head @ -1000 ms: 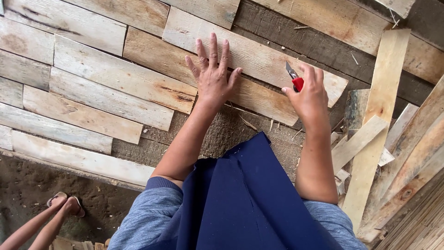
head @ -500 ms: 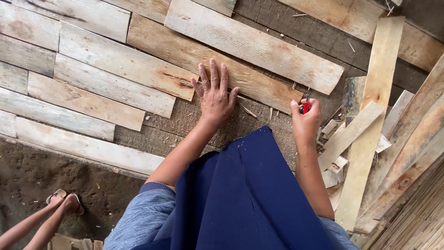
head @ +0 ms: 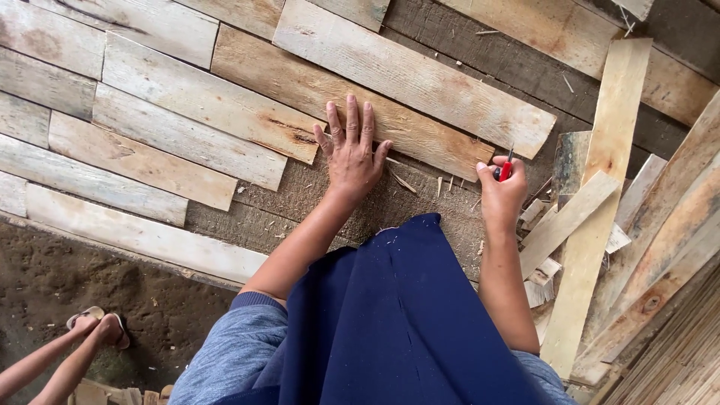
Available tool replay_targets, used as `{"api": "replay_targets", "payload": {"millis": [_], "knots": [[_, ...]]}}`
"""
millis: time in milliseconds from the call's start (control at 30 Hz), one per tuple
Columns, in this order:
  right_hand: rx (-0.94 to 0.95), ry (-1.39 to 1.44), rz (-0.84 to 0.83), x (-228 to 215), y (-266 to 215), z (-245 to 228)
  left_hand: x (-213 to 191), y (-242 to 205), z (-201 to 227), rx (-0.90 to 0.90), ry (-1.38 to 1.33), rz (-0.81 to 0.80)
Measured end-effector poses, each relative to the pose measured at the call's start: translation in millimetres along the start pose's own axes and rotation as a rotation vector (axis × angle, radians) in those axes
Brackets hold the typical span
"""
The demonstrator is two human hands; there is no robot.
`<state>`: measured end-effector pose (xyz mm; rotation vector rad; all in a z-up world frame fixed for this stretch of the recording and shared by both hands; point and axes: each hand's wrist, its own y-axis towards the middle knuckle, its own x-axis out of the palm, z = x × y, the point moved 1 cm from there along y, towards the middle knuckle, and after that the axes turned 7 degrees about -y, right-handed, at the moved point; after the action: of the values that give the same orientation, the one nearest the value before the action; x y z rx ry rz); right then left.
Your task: Trimming and attaching thin wood strips to a surface using a utility knife.
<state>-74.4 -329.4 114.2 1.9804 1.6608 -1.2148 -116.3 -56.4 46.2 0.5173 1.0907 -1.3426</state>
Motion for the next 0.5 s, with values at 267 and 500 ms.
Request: {"api": "replay_targets", "payload": {"millis": [267,500], "knots": [[-0.018,0.030,-0.002,0,-3,-12,3,4,-4,0.012,-0.010,-0.001],[-0.035,0.046,0.009,3,-2,-7,-2,3,-3,0.027,-0.022,0.001]]}}
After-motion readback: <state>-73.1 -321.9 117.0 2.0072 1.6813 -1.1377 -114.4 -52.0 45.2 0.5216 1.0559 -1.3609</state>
